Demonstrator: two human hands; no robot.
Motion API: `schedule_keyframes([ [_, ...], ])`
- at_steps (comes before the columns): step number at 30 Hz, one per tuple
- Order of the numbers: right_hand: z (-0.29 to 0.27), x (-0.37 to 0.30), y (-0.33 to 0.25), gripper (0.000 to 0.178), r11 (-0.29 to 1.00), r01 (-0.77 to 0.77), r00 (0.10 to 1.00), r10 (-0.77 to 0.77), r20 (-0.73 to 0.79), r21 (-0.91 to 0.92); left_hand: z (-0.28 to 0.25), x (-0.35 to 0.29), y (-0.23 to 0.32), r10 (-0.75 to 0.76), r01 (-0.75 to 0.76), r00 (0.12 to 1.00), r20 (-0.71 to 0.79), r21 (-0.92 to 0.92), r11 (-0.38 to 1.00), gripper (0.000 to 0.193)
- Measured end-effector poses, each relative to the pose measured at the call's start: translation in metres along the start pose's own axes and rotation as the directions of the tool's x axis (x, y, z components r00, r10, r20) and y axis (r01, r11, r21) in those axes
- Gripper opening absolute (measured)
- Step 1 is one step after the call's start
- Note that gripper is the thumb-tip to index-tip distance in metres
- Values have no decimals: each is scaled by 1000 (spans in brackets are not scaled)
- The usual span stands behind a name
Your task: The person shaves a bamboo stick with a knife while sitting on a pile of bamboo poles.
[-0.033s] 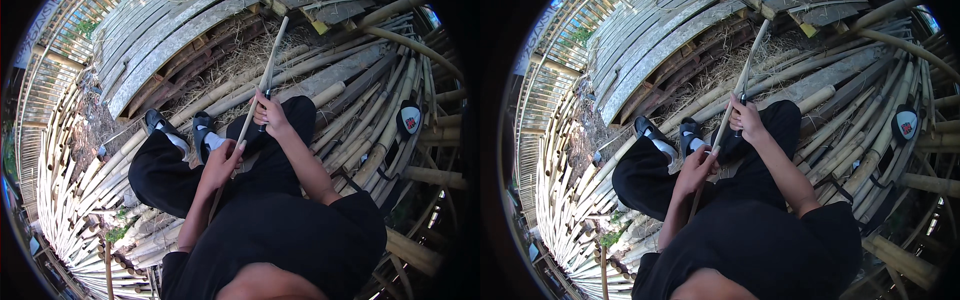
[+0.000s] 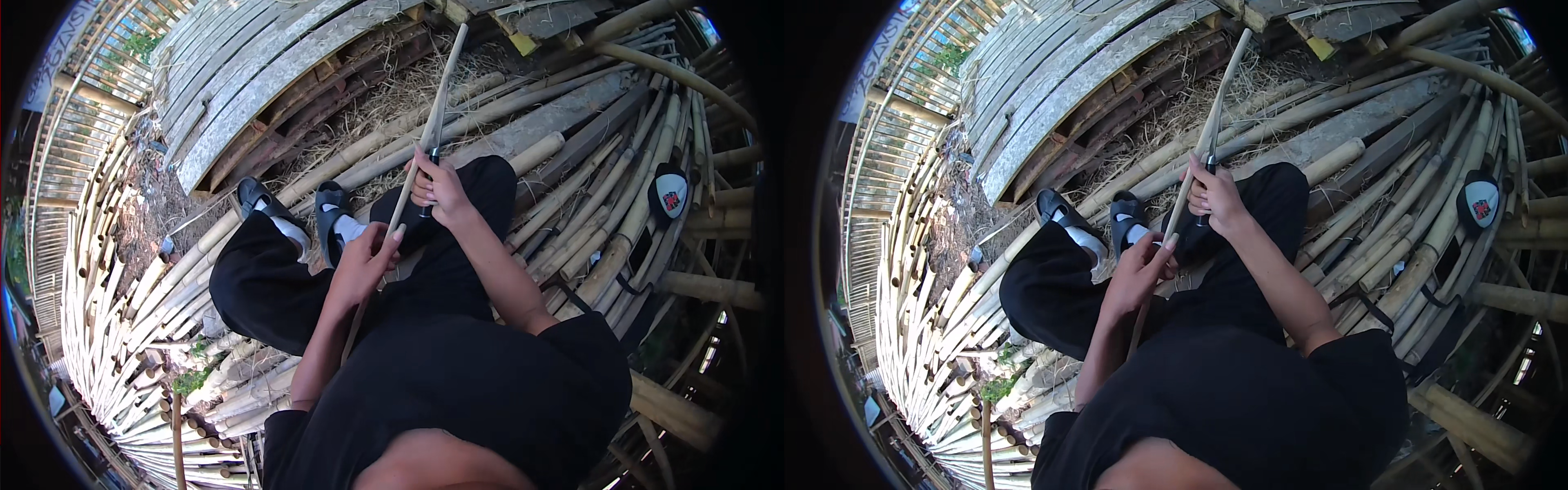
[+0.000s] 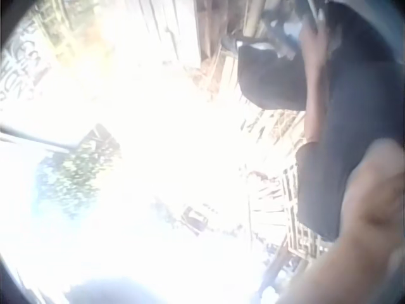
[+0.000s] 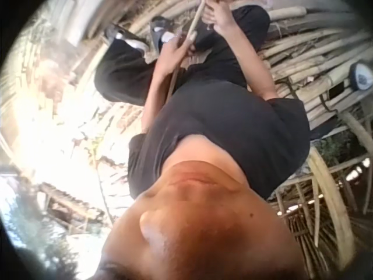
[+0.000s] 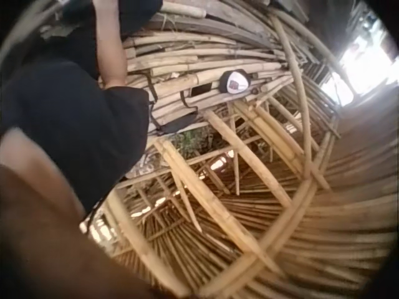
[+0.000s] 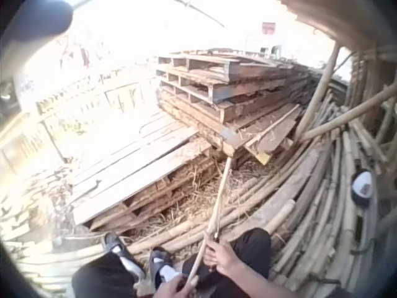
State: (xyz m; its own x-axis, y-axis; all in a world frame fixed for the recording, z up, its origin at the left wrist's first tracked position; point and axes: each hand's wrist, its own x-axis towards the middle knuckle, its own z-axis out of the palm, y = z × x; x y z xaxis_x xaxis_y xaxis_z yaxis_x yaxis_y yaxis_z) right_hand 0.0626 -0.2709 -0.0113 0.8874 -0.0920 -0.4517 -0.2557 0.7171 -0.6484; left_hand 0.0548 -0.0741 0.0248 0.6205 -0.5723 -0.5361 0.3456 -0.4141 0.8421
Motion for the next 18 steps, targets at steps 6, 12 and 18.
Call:
schedule_keyframes([
  [6,23,-17,11,36,993,-16,998,23,63,-117,10,29,0,135,-150,986,-96,-175,973,31],
  [12,8,-26,-2,30,983,-40,997,27,-73,-178,1,25,6,-15,42,998,65,-422,905,34],
  [18,-35,-18,11,34,802,48,982,-146,-119,-595,2,52,-26,11,22,998,62,-519,855,32],
])
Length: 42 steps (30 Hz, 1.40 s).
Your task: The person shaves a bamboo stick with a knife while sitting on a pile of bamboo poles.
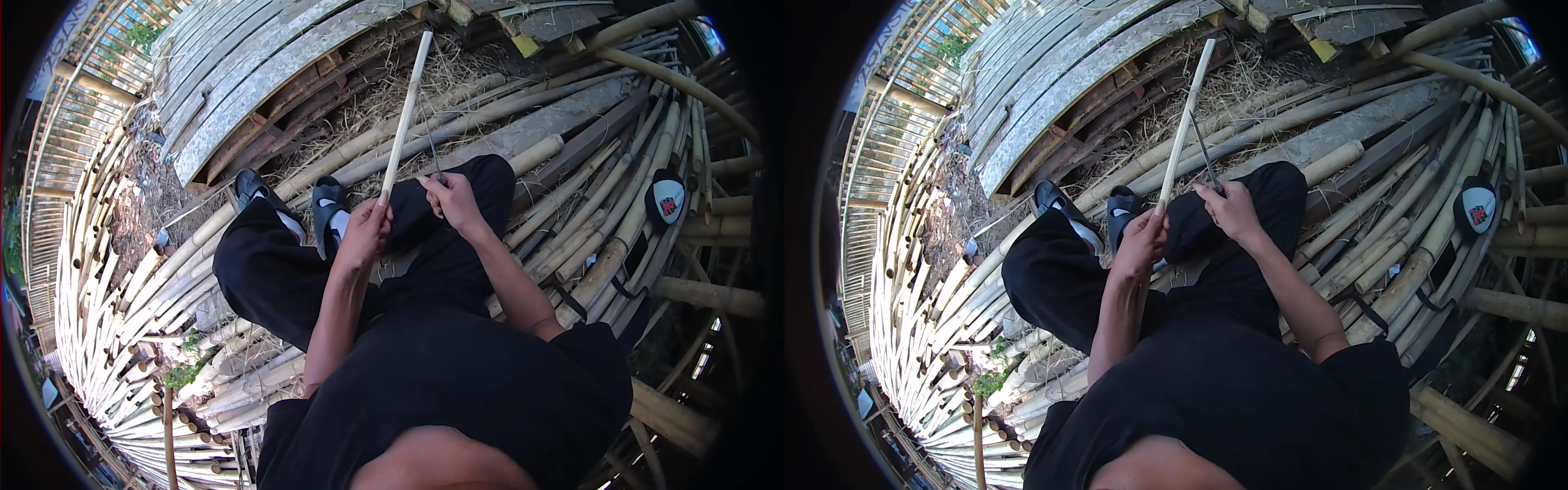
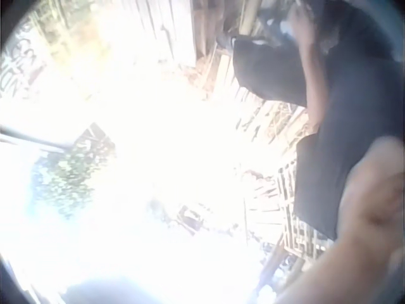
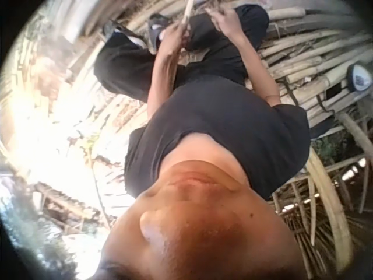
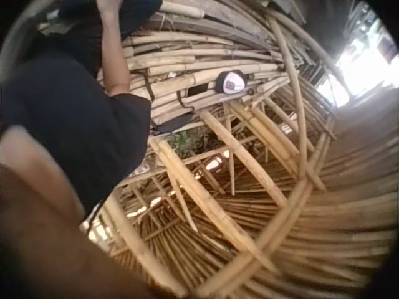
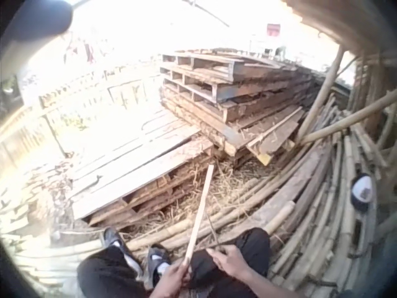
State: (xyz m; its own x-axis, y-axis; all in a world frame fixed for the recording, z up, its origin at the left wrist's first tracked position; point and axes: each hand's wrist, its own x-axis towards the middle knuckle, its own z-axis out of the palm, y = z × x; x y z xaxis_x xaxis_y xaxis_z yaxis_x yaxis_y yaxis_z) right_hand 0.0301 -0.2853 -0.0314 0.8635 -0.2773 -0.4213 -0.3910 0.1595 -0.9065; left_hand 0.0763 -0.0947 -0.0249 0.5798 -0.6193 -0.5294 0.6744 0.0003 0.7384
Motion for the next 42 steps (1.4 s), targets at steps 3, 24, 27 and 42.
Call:
schedule_keyframes([
  [3,3,-3,-9,36,858,56,995,-88,-39,-510,-3,8,-8,-29,30,999,28,-47,998,31],
  [24,31,22,5,28,417,89,985,-173,17,-905,1,22,-27,247,-152,954,-168,440,885,16],
  [27,29,38,18,29,460,95,963,-267,-36,-883,0,21,-31,244,-127,951,-189,481,868,16],
  [42,-23,129,-12,20,452,-77,870,-404,-281,-888,1,7,-22,233,-156,962,-139,421,894,18],
])
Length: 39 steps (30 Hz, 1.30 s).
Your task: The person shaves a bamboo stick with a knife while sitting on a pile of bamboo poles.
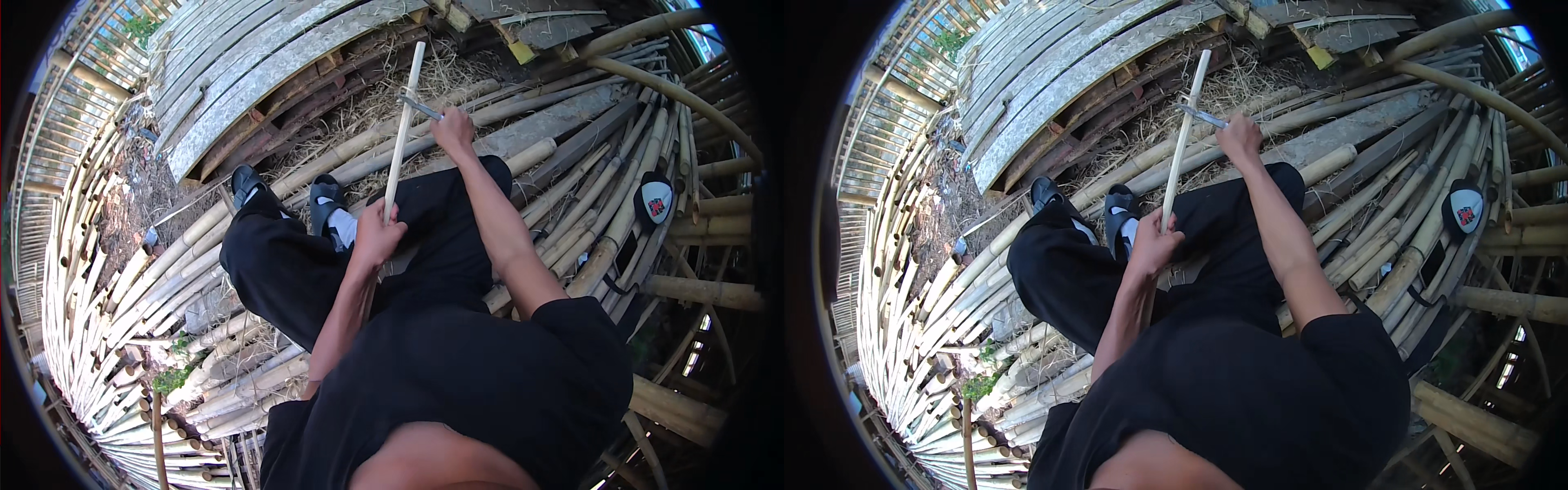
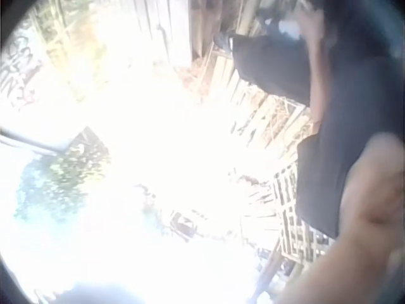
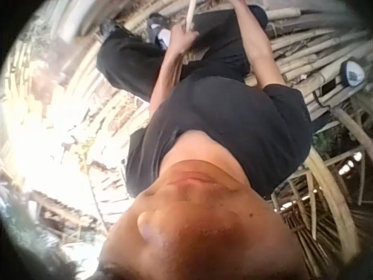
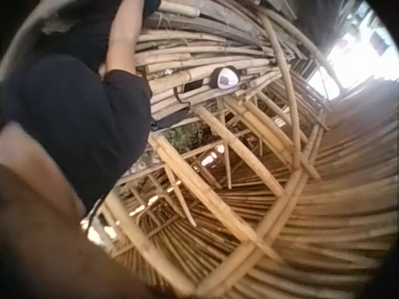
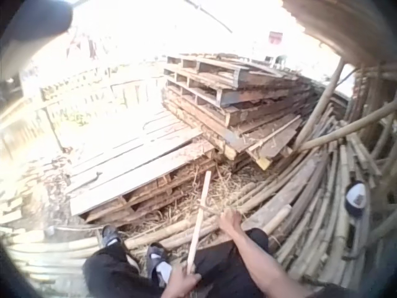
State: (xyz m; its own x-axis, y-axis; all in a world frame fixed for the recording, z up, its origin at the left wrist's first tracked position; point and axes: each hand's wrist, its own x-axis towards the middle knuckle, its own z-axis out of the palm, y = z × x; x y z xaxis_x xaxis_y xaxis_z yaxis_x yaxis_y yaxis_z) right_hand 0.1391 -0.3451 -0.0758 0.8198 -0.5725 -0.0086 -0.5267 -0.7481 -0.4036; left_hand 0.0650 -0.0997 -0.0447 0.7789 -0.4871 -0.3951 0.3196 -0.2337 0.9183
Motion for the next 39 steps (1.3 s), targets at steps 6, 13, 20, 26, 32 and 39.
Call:
schedule_keyframes([
  [6,-4,9,14,25,999,-35,997,35,75,-11,2,2,14,-46,48,998,39,-62,997,20],
  [13,-23,-76,-43,28,982,151,918,-181,353,109,-11,3,7,-41,39,999,-16,-84,996,20],
  [20,-34,29,12,21,974,197,980,-192,51,-110,-1,-6,6,-23,28,995,93,-50,998,19],
  [26,0,16,-26,28,976,-76,972,26,236,206,-9,13,-2,78,-75,995,-56,39,996,16],
  [32,15,-23,-27,35,770,-305,831,-72,551,560,-10,-7,27,-112,134,991,74,-473,871,32],
  [39,-35,-44,-34,25,898,440,873,-429,233,3,-4,-3,14,-129,123,992,11,-393,911,32],
])
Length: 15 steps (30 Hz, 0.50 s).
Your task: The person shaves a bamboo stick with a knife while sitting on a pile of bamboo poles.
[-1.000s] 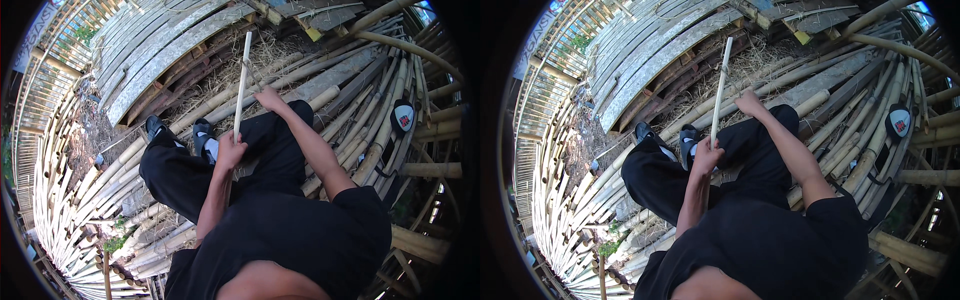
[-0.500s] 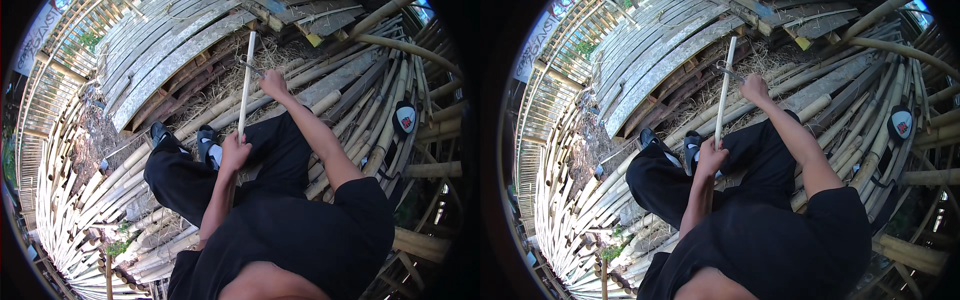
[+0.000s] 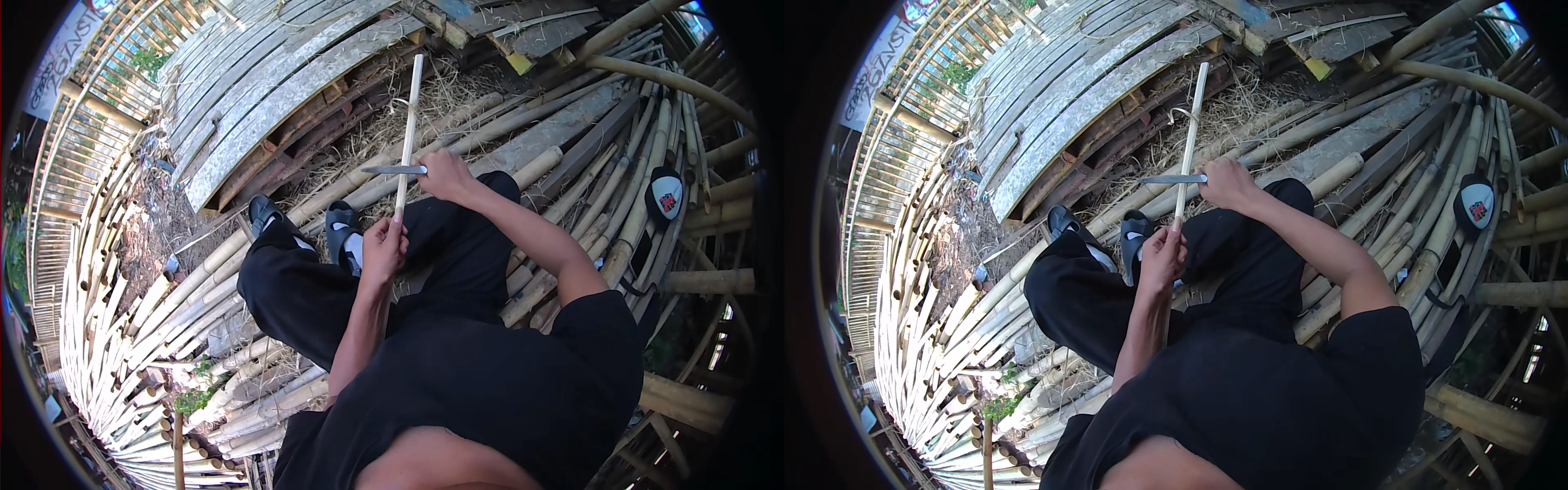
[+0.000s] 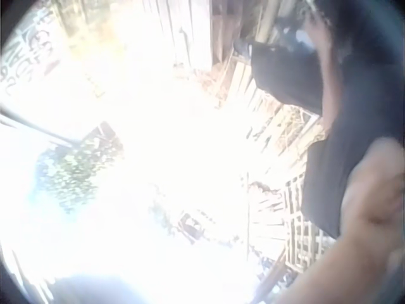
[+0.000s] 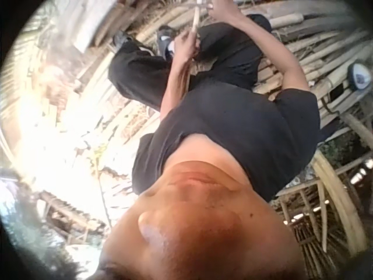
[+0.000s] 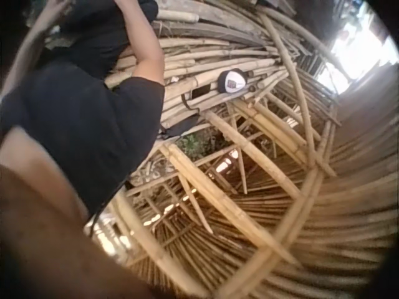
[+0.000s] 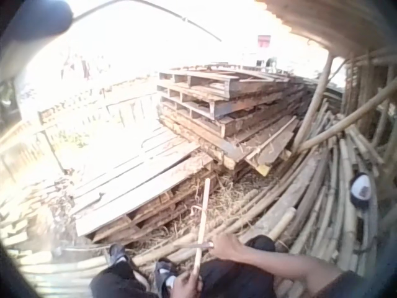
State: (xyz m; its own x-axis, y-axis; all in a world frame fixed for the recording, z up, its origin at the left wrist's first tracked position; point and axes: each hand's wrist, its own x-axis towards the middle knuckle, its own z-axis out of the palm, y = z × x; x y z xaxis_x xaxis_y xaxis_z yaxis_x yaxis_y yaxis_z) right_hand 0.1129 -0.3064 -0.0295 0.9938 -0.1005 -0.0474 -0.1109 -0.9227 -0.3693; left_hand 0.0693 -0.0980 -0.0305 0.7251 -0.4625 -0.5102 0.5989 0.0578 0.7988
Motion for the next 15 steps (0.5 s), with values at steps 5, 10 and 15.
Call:
schedule_keyframes([
  [5,-25,48,68,27,955,-290,944,276,-179,-59,13,5,4,53,-53,997,47,2,999,31],
  [10,14,13,6,31,894,-343,927,273,256,288,-8,7,-5,71,-71,997,-10,12,997,29],
  [15,4,16,32,18,996,38,999,-40,-16,-83,-4,0,-13,-4,4,1000,20,-13,1000,29],
])
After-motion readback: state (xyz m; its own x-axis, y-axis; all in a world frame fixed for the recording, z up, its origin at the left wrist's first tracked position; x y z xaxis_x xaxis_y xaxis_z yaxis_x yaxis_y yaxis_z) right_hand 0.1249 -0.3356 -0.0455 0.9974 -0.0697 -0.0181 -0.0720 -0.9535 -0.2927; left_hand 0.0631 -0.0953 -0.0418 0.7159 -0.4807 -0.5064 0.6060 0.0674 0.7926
